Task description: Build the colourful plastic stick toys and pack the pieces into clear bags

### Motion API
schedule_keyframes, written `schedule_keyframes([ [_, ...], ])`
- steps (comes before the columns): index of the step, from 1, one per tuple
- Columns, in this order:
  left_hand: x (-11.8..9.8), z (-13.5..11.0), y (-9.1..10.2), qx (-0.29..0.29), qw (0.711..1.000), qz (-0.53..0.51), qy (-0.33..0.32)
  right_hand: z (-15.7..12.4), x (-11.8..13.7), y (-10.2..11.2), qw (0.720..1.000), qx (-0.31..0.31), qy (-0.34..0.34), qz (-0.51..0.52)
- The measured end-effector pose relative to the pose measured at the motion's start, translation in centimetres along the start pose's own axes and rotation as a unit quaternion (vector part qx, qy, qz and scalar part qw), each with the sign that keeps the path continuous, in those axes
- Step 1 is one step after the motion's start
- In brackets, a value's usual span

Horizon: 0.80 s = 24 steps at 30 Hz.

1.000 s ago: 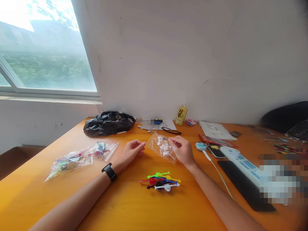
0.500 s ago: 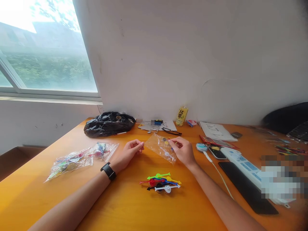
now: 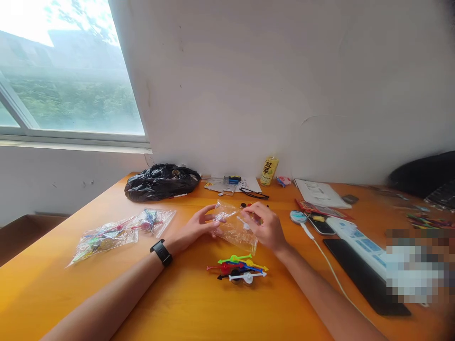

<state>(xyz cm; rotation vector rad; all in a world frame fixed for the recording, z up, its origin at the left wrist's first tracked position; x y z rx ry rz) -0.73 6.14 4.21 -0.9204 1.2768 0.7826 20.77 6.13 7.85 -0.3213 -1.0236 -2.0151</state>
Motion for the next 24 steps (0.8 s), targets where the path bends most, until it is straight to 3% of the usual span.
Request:
schedule_keyframes([
  [3, 0.7, 0.2, -0.6, 0.035, 0.999, -0.016, -0.014, -0.3, 1.1, 0.2, 0.994, -0.019, 0.059, -0.094],
  [6, 1.2, 0.4, -0.5, 0.03, 0.999, -0.021, -0.014, -0.6, 2.1, -0.1, 0.976, -0.011, 0.121, -0.18],
  [10, 1.2, 0.3, -0.6, 0.041, 0.999, -0.021, -0.018, -1.0, 3.2, -0.5, 0.964, 0.008, 0.162, -0.213],
  [18, 0.6, -0.2, -1.5, 0.079, 0.996, -0.028, -0.022, -0.6, 1.9, -0.2, 0.987, -0.026, 0.02, -0.16],
  [24, 1.1, 0.2, -0.1, 0.03, 0.999, -0.033, -0.009, 0.6, -0.2, 0.0, 0.997, 0.044, -0.045, -0.047],
])
Point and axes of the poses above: each hand's wrist, its own z-axis towards the middle knuckle, its own y-axis out of the back of the hand, x = y × z, the point moved 7 cm from there along z, towards the middle knuckle, and after that the axes turned 5 degrees about -y, right-handed, at the moved point
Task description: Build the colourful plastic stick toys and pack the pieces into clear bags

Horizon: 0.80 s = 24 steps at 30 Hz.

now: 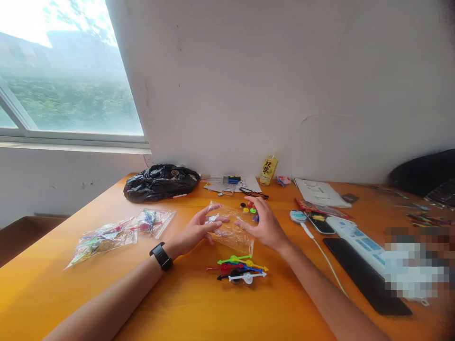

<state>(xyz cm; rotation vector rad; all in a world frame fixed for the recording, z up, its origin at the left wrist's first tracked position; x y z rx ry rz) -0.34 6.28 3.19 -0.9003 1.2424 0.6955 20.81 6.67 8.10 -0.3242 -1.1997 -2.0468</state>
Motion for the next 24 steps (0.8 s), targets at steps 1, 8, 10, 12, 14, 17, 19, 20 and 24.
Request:
schedule_keyframes([
  [1, -0.1, 0.0, 0.3, -0.011, 1.0, 0.002, 0.0, 0.2, -0.5, 0.1, 1.0, 0.004, -0.011, 0.026],
  [8, -0.8, 0.1, 1.3, -0.075, 0.997, -0.017, -0.024, 0.8, -3.4, -0.3, 0.965, 0.003, -0.148, 0.215],
  [10, -0.8, 0.1, 1.0, -0.068, 0.997, -0.017, -0.026, 0.7, -3.3, -1.3, 0.948, 0.047, -0.17, 0.266],
  [12, -0.7, 0.1, 0.8, -0.059, 0.998, -0.017, -0.028, 0.6, -3.2, -1.6, 0.929, 0.063, -0.201, 0.304],
  [14, -0.6, 0.1, 0.7, -0.051, 0.998, -0.022, -0.027, 0.4, -2.9, -1.7, 0.902, 0.076, -0.237, 0.352],
  [17, -0.4, 0.2, 0.7, -0.047, 0.997, -0.049, -0.023, 0.0, -1.6, -2.0, 0.826, 0.147, -0.272, 0.471],
  [19, -0.4, 0.4, 0.6, -0.033, 0.996, -0.079, -0.014, -0.4, -0.4, -2.0, 0.783, 0.202, -0.277, 0.518],
  [20, -0.4, 0.4, 0.4, -0.022, 0.995, -0.095, -0.009, -0.5, 0.1, -1.9, 0.779, 0.221, -0.273, 0.52],
  [24, -0.3, 0.3, -0.3, 0.031, 0.99, -0.14, 0.016, -0.9, 1.6, -1.4, 0.807, 0.272, -0.219, 0.476],
])
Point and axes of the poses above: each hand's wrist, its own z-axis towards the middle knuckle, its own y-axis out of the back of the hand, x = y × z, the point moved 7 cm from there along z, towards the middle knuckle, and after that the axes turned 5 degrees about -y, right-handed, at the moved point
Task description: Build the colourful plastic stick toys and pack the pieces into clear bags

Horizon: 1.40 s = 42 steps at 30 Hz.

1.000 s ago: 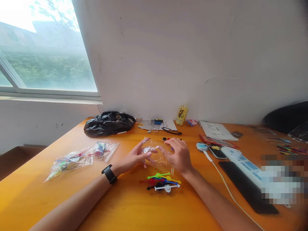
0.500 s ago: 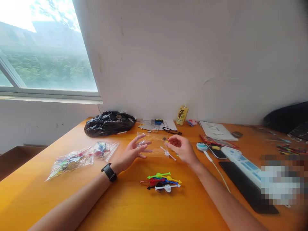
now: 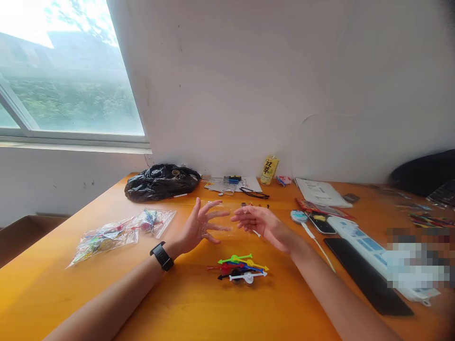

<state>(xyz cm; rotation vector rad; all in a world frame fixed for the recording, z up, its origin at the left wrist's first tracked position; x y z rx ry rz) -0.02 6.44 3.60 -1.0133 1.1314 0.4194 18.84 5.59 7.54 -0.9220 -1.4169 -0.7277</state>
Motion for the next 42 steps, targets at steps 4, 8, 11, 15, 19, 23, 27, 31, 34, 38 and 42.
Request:
schedule_keyframes([
  [4, 0.6, -0.2, -0.6, 0.043, 0.998, -0.024, 0.031, -0.8, 0.8, -1.4, 0.995, 0.091, 0.022, -0.026],
  [8, 1.1, -0.3, -1.3, 0.072, 0.995, -0.046, 0.045, -1.8, 1.0, -3.3, 0.981, 0.191, -0.003, 0.025],
  [11, 1.1, -0.4, -1.9, 0.082, 0.994, -0.056, 0.043, -2.0, 0.4, -5.0, 0.97, 0.238, -0.033, 0.045],
  [15, 1.4, -0.5, -2.4, 0.076, 0.994, -0.058, 0.049, -1.5, -0.1, -6.5, 0.967, 0.237, -0.023, 0.089],
  [19, 1.5, -0.5, -2.3, 0.057, 0.995, -0.062, 0.057, -1.2, -0.3, -7.0, 0.959, 0.242, -0.026, 0.142],
  [23, 1.4, -0.6, -2.2, 0.059, 0.994, -0.067, 0.056, -1.4, -0.5, -7.2, 0.958, 0.252, -0.033, 0.133],
  [27, 1.4, -0.6, -2.1, 0.082, 0.992, -0.076, 0.063, -1.3, -0.7, -7.2, 0.965, 0.227, -0.038, 0.124],
  [31, 1.5, -0.6, -2.3, 0.094, 0.99, -0.087, 0.065, -1.4, -0.7, -7.6, 0.957, 0.249, -0.031, 0.146],
  [34, 1.4, -0.7, -2.5, 0.085, 0.99, -0.087, 0.065, -1.4, -0.8, -7.7, 0.954, 0.259, -0.027, 0.145],
  [38, 1.0, -0.8, -2.8, 0.095, 0.991, -0.066, 0.064, -1.4, -0.7, -7.3, 0.964, 0.236, -0.034, 0.12],
  [42, 0.7, -0.7, -2.4, 0.109, 0.992, -0.026, 0.051, -1.8, -0.2, -7.0, 0.965, 0.249, -0.01, 0.084],
])
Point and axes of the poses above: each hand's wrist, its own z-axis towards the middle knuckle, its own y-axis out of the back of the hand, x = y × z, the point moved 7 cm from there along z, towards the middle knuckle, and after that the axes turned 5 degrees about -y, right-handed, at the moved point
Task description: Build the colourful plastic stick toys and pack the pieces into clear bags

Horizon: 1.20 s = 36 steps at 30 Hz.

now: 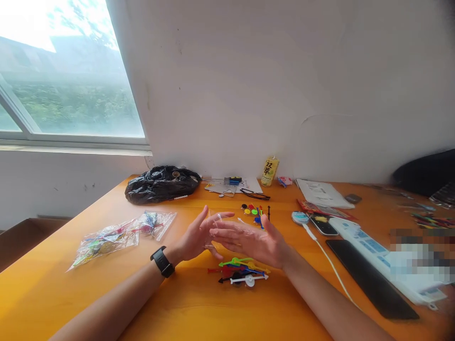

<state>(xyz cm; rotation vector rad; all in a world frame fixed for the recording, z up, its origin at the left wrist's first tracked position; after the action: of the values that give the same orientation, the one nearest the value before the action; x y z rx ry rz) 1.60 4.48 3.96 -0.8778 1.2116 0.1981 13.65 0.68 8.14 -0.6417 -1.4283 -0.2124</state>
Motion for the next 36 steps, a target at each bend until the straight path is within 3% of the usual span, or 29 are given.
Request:
schedule_keyframes([
  [7, 0.1, -0.1, 1.2, -0.033, 0.993, 0.112, -0.015, 0.0, -0.1, -0.3, 0.995, 0.03, 0.002, -0.092],
  [11, -0.2, -0.2, 1.7, -0.075, 0.986, 0.145, -0.04, 0.1, 0.5, -0.6, 0.996, 0.013, 0.035, -0.082],
  [15, -0.4, 0.0, 1.6, -0.065, 0.985, 0.147, -0.058, 0.1, 0.8, -0.5, 0.996, 0.001, 0.042, -0.08],
  [20, -0.8, -0.2, 1.4, -0.073, 0.979, 0.182, -0.059, 0.0, 1.0, 0.6, 0.983, -0.03, 0.06, -0.171],
  [26, -1.5, -0.6, 1.5, -0.133, 0.966, 0.213, -0.057, 0.0, -0.1, 1.8, 0.971, -0.041, 0.027, -0.234],
  [32, -1.1, -0.4, 2.5, -0.148, 0.967, 0.198, -0.066, -0.2, 0.1, 1.6, 0.958, -0.047, 0.035, -0.281],
  [36, -1.5, -0.5, 2.6, -0.17, 0.956, 0.22, -0.098, -0.4, -0.8, 2.0, 0.952, -0.062, -0.01, -0.3],
])
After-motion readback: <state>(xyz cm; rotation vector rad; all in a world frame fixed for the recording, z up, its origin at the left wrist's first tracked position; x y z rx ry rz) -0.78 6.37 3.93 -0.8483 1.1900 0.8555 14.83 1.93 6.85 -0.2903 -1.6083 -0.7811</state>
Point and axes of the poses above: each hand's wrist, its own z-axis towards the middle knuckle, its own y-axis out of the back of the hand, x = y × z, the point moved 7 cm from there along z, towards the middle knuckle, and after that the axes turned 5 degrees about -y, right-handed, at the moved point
